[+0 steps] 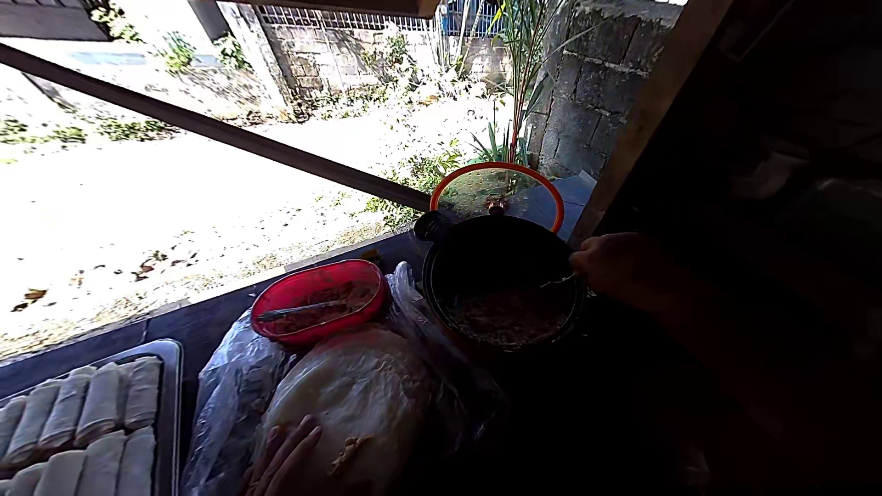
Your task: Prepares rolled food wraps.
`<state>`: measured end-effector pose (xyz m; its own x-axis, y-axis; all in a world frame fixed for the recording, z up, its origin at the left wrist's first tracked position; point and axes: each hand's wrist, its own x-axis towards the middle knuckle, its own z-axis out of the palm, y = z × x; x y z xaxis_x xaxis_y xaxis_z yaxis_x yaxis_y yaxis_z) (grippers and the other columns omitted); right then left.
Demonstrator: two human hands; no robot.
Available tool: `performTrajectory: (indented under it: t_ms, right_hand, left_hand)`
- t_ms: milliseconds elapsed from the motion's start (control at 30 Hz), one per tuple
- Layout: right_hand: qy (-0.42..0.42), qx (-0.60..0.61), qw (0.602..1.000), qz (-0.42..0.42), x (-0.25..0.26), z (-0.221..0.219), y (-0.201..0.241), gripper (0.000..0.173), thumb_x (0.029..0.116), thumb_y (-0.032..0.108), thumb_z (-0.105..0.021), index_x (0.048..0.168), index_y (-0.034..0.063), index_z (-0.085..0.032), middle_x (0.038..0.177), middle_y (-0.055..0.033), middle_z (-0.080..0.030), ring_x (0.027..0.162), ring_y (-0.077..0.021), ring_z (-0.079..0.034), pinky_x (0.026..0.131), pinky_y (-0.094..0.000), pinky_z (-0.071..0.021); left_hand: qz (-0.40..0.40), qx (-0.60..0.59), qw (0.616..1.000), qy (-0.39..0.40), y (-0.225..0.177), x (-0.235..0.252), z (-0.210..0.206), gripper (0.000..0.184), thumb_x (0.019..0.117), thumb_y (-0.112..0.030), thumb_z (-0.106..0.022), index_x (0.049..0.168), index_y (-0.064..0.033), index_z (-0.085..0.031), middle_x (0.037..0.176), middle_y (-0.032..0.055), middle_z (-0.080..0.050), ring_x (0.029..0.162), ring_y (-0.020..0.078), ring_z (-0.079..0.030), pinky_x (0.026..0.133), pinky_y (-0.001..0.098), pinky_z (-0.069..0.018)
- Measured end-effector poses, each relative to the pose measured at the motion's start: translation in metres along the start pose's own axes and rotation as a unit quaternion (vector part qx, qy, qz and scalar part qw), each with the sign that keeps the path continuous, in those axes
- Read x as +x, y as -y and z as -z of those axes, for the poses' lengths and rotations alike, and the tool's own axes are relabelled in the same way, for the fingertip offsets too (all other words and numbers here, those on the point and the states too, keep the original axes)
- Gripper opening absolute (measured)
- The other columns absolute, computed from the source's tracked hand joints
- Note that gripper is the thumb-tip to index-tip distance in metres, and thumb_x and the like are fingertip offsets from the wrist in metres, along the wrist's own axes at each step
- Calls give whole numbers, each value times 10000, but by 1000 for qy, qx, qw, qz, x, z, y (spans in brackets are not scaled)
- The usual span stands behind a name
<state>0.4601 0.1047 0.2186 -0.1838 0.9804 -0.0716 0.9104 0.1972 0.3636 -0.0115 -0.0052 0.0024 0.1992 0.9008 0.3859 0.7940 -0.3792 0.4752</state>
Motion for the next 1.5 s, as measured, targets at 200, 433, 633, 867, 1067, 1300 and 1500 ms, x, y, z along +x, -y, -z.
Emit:
performTrajectory:
  t_ms: [200,433,633,867,1067,1300,1500]
  right_hand:
    - [53,-12,999,4,-3,10,3,184,1036,256,-574,1012,203,-749,941,-45,-699,879,-247,-697,712,-464,-565]
    - [62,1,998,10,-5,17,-9,188,1019,332,-612,942,219,-741,888,8,-693,875,-190,-691,734,-440,-563]
    - [61,48,996,53,-4,12,-23,201,1017,331,-622,897,220,-738,835,41,-687,843,-143,-674,752,-419,-554]
    - [28,193,975,104,-1,0,-39,204,995,286,-674,818,205,-736,705,75,-650,676,-64,-625,634,-334,-530]
    - [-23,287,951,113,0,-9,-43,164,975,217,-708,817,186,-742,686,75,-656,624,-37,-605,588,-279,-519]
    - [-85,334,931,123,-7,-20,-57,180,982,347,-638,852,258,-726,675,113,-642,575,-25,-587,502,-286,-504]
    - [-127,419,894,93,-11,-7,-32,93,943,53,-629,908,29,-711,742,-56,-685,636,-109,-634,591,-295,-538]
  left_hand:
    - [-4,5,1000,-4,1,-1,-1,911,786,-682,-753,1471,-130,-519,1545,130,-509,1516,332,-343,1228,587,-227]
    - [-2,9,1000,-10,2,-1,-2,914,782,-697,-744,1471,-139,-520,1536,122,-522,1512,325,-352,1231,580,-223]
    - [-1,9,1000,-12,3,-1,-3,916,785,-709,-732,1469,-136,-524,1537,122,-520,1511,328,-354,1228,585,-229]
    - [2,13,1000,-15,3,-1,-3,920,780,-719,-727,1463,-134,-533,1527,124,-530,1509,330,-359,1223,595,-236]
    - [5,14,1000,-19,5,-3,-3,908,783,-732,-714,1469,-166,-529,1538,101,-522,1512,314,-357,1216,595,-246]
    - [0,27,998,-55,-7,2,-5,862,796,-750,-676,1437,-184,-572,1500,62,-569,1478,293,-418,1200,570,-321]
    - [20,23,999,-45,-8,5,-6,858,794,-739,-695,1453,-204,-566,1531,14,-543,1491,237,-404,1215,555,-317]
